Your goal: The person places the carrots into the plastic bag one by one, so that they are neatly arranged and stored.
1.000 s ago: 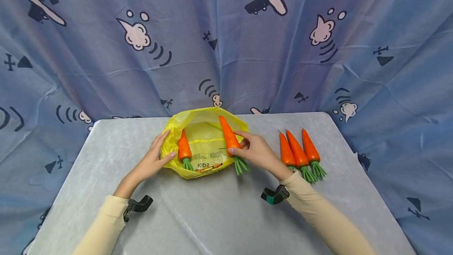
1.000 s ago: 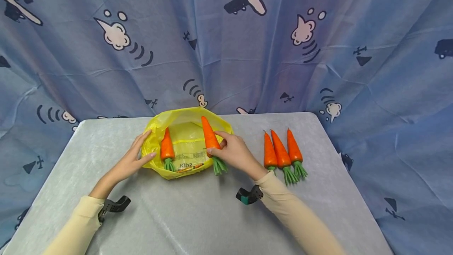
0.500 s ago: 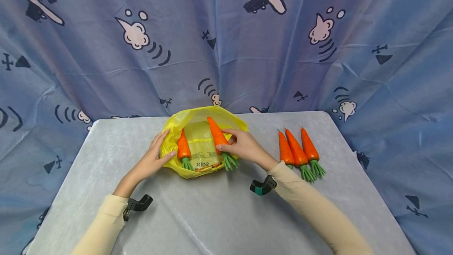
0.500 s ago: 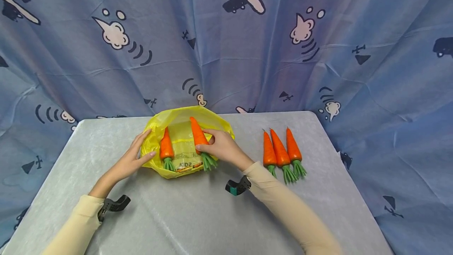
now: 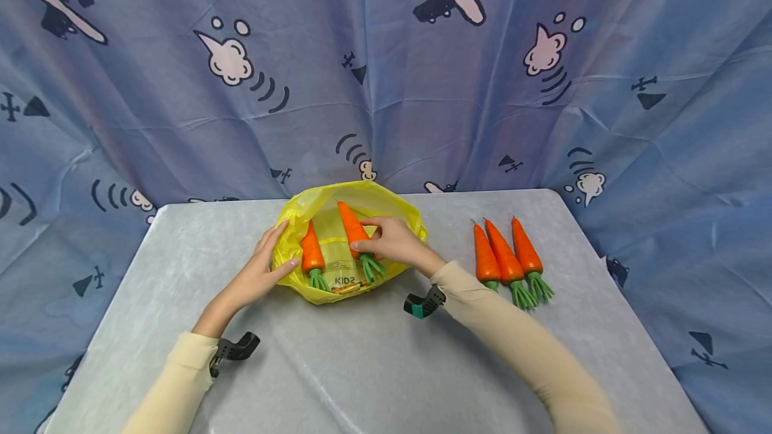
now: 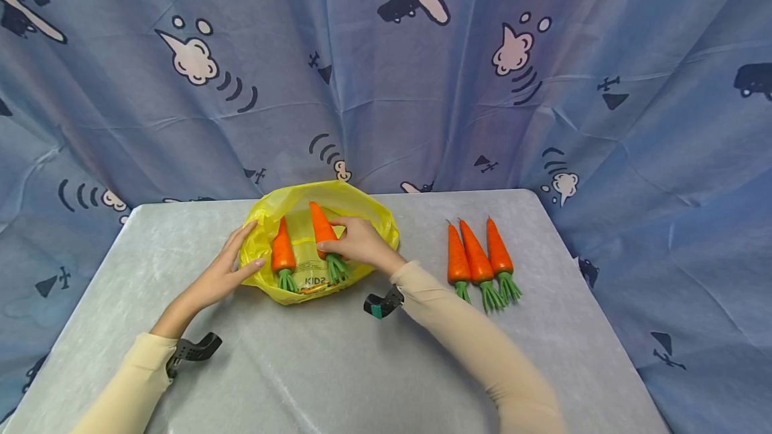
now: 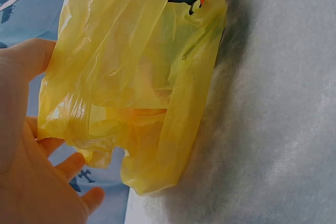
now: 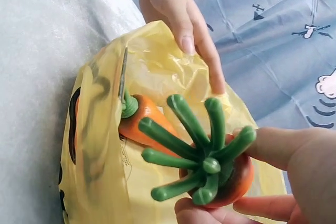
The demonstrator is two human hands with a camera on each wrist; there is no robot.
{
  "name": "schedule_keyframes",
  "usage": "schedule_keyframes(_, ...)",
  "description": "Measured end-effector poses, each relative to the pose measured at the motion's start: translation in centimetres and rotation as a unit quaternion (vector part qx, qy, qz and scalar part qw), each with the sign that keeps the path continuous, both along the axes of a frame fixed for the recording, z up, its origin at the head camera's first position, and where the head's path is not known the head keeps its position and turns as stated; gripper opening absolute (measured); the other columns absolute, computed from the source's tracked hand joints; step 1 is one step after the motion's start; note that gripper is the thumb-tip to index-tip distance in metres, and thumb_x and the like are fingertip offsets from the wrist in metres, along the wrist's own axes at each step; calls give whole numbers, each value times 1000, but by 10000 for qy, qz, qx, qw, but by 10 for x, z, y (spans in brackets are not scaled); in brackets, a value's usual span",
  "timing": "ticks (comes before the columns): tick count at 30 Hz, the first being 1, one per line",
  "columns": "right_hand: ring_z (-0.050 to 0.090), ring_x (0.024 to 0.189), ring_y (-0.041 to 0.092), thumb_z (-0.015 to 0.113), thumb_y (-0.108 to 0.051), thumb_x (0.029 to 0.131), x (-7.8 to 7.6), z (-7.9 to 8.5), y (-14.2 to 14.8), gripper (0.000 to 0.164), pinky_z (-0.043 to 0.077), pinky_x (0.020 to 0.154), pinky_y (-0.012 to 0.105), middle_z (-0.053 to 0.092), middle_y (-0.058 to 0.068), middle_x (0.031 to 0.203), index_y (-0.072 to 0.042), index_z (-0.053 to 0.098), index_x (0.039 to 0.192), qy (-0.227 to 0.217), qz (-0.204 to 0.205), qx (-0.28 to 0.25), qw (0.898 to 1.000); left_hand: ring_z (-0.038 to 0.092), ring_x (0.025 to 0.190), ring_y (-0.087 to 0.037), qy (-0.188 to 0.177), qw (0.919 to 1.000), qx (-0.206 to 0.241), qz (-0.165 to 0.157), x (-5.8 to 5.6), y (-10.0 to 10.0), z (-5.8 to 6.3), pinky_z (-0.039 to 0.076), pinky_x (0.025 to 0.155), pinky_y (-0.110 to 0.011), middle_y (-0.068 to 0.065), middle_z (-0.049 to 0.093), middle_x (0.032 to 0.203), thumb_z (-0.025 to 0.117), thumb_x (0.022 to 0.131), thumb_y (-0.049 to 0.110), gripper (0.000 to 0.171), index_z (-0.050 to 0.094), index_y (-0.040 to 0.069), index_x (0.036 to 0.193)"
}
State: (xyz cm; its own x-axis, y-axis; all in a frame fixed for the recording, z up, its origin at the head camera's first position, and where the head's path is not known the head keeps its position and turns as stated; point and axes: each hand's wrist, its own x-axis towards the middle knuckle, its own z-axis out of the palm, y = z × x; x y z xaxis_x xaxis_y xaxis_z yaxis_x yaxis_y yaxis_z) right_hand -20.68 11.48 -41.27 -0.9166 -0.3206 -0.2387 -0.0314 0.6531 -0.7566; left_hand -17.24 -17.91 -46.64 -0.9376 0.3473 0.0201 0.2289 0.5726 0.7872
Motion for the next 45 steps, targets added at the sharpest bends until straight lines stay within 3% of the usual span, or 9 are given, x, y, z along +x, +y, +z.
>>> schedule_keyframes(8,68,80,35,75,-36,87,-10,-7,-16,66,59,77,44,64,6,76,-9,52,144,-303,9,51,9995,9,153,-43,-16,10000,1,16,0,0,0,16,117,-70,-16,6,167,61,98,38,84,7,22,161)
schedule_keyframes(14,68,79,33,74,-36,87,-15,-16,-26,65,59,80,43,68,7,86,-8,53,142,-438,-30,43,9990,9,153,-42,-54,10000,18,9,0,0,0,16,117,-70,-15,5,167,60,98,37,84,7,24,161)
schedule_keyframes(20,68,78,30,76,-32,87,-17,-25,-34,62,59,80,43,69,11,106,-5,55,139,-526,-116,-82,9985,8,153,-43,-47,10000,10,0,0,1,0,15,116,-71,-16,5,167,60,98,37,84,6,24,161)
schedule_keyframes(30,59,63,15,77,-30,86,-19,-33,-43,61,54,64,27,67,13,117,-5,56,137,-518,-166,-10,9985,8,153,-42,-32,10000,46,-4,1,2,1,15,116,-71,-16,5,167,61,98,37,84,7,24,161)
schedule_keyframes(45,59,70,14,74,-26,89,-15,-38,-50,58,50,63,22,64,15,125,-5,53,139,-529,-99,20,9985,8,153,-43,-53,10000,20,20,1,2,1,16,116,-71,-16,5,167,60,98,38,84,6,23,161)
